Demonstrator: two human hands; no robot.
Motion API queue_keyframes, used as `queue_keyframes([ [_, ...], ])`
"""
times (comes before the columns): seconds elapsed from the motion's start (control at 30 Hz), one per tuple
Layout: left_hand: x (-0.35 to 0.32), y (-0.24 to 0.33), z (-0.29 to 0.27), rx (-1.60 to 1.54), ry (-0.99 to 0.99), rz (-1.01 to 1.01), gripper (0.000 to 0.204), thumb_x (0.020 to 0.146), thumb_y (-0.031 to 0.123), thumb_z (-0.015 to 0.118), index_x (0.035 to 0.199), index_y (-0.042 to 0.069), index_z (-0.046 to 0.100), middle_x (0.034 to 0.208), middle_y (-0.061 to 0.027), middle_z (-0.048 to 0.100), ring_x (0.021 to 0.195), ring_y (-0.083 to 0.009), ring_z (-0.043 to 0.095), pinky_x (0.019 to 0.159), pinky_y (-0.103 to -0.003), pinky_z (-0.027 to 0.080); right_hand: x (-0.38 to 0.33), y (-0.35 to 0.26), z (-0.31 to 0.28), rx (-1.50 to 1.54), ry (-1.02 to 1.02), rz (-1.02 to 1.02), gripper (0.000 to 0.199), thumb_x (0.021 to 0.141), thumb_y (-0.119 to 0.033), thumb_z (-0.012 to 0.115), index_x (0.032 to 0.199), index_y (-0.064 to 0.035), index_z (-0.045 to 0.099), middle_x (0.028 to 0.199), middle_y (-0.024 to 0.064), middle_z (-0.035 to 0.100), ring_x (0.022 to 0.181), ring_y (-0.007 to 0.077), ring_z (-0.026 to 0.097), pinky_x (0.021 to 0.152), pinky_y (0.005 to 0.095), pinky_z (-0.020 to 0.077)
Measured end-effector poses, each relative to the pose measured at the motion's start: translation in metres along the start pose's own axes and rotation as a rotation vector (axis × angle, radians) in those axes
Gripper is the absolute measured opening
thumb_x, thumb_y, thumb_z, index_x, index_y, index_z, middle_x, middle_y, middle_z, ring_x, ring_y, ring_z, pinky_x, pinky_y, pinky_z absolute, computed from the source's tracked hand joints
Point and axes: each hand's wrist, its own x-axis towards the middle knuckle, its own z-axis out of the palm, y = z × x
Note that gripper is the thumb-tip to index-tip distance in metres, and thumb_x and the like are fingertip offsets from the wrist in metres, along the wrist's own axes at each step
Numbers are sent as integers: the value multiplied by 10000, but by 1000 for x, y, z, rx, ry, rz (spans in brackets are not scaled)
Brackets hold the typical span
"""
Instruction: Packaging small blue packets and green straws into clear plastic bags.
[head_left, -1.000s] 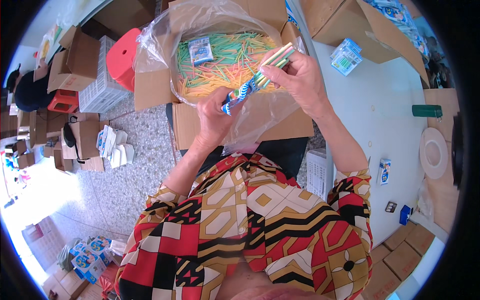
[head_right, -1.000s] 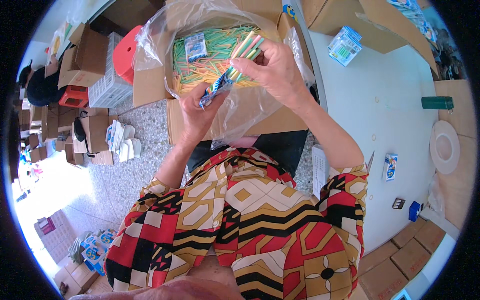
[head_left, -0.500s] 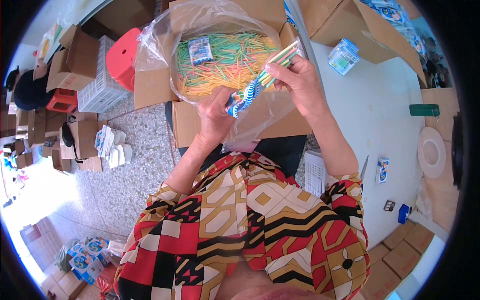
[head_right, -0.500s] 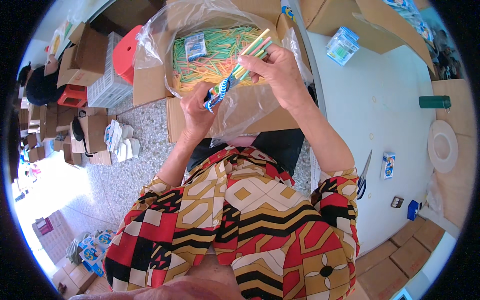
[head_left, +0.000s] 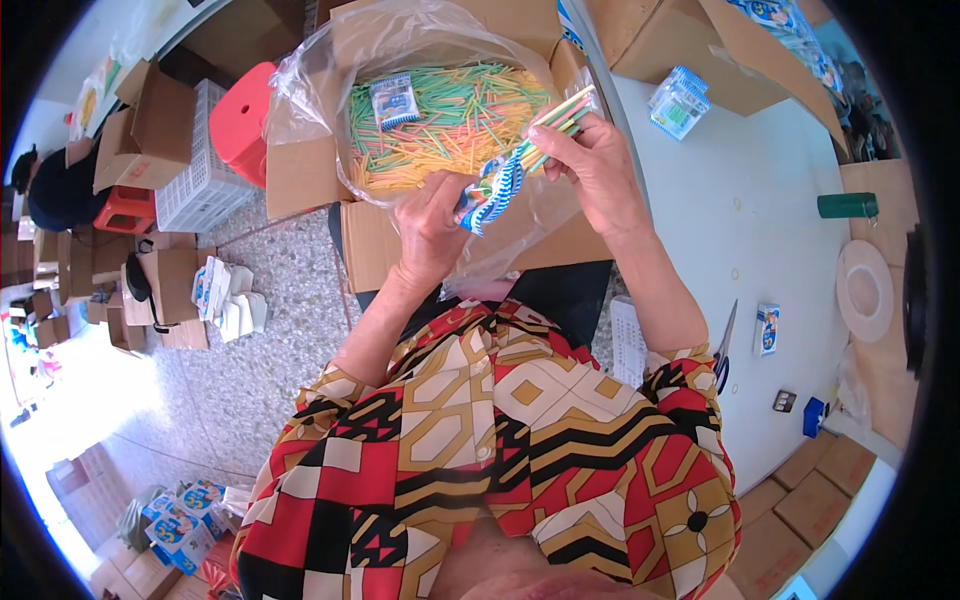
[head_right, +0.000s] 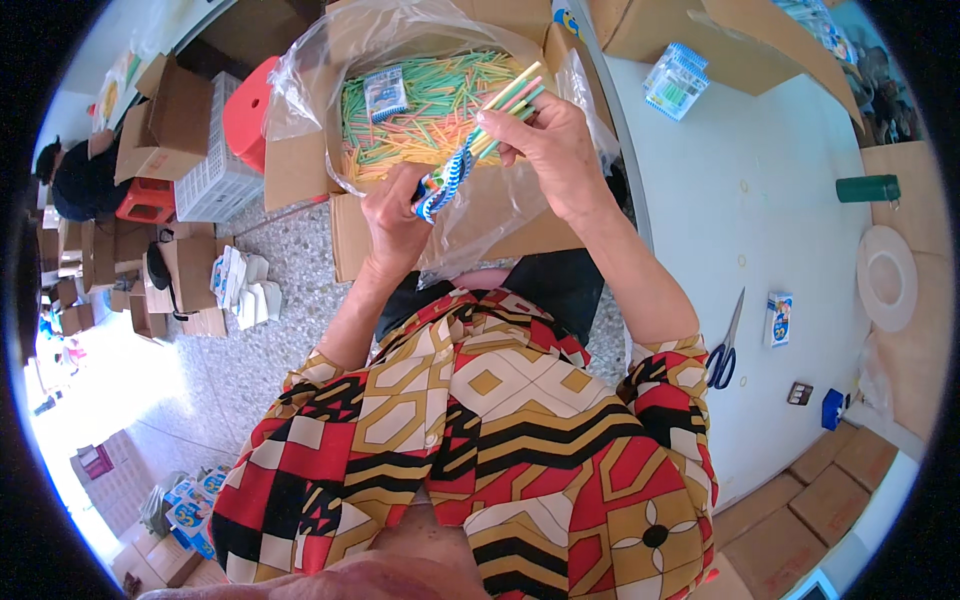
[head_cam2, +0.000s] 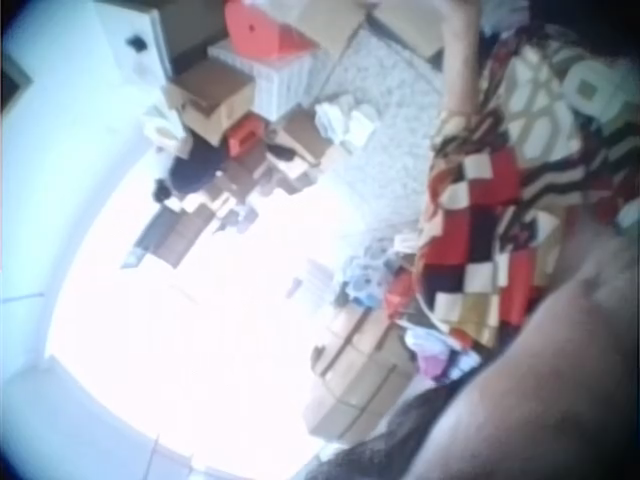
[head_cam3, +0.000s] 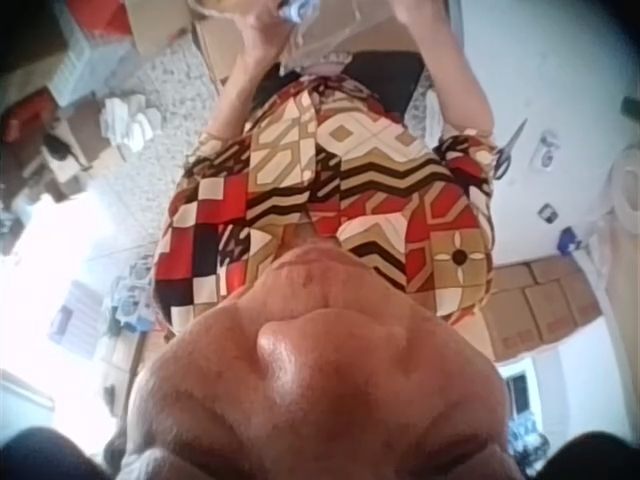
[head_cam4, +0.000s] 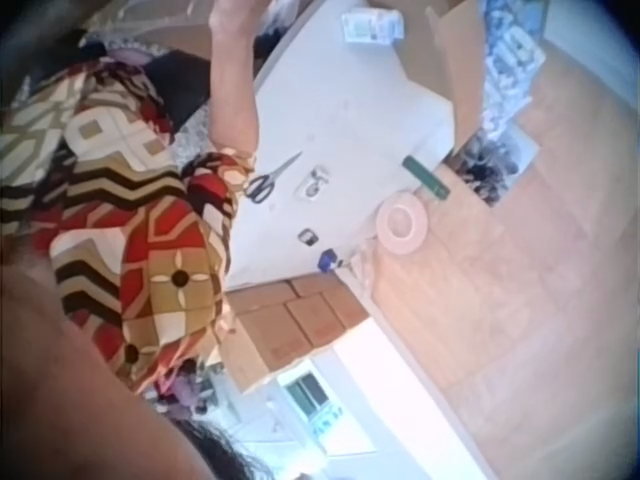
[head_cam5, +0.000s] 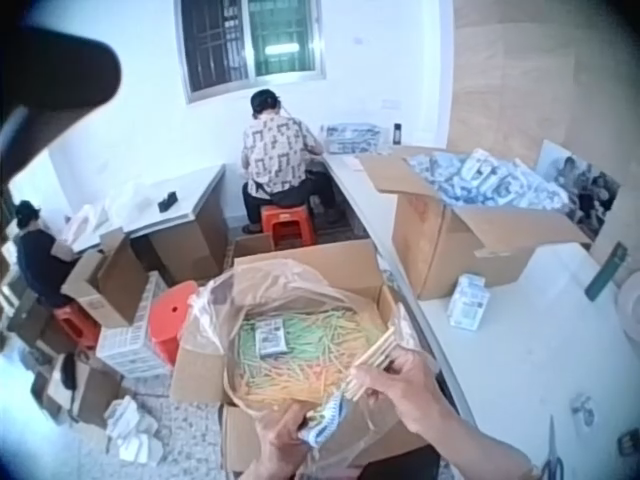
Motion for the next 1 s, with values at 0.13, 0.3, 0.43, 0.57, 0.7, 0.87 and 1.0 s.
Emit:
queue_keyframes([
  [0.13,1,0,1,8,-11,37,179,626,38,677,790,48,604,664,-87,561,578,-240,576,502,-335,439,0,4,-8,-44,16,14,196,776,-157,685,910,-36,608,746,5,595,628,58,521,532,201,401],
  [0.3,0,2,8,-51,-18,-85,148,644,30,681,764,34,594,642,-101,558,559,-246,569,499,-324,429,-5,2,-6,-187,53,-103,180,787,-154,675,902,-31,610,710,2,588,578,49,510,505,187,404],
  [0.43,-1,2,7,-92,-52,-214,130,679,45,698,732,17,582,611,-106,556,515,-235,544,491,-299,418,-10,4,-1,-323,87,-203,149,793,-124,660,895,-27,612,702,-7,586,546,34,495,491,173,404],
  [0.57,-6,-3,8,-187,-73,-387,156,686,78,720,723,13,582,582,-87,558,494,-159,511,491,-278,413,-19,4,3,-477,44,-244,121,792,-75,647,894,-23,607,741,-10,594,604,26,517,523,172,420],
  [0.7,-7,-2,11,-467,-55,-497,174,680,109,735,771,16,620,578,-59,572,518,-76,459,509,-258,415,-25,8,3,-503,42,-262,108,801,-53,633,899,-21,603,793,-2,600,673,32,537,564,179,438],
  [0.87,-7,6,6,-455,-158,-487,170,689,100,723,814,18,641,615,-61,592,541,-65,480,527,-258,423,-23,4,-2,-479,3,-325,102,812,-56,628,904,-25,595,828,-5,597,721,31,535,613,183,441],
  [1.0,-3,13,2,-305,-187,-398,172,690,100,719,812,11,637,629,-64,598,538,-88,499,532,-261,426,-19,-6,-7,-496,-23,-275,100,813,-59,628,902,-27,595,817,-13,589,718,28,528,620,183,437],
])
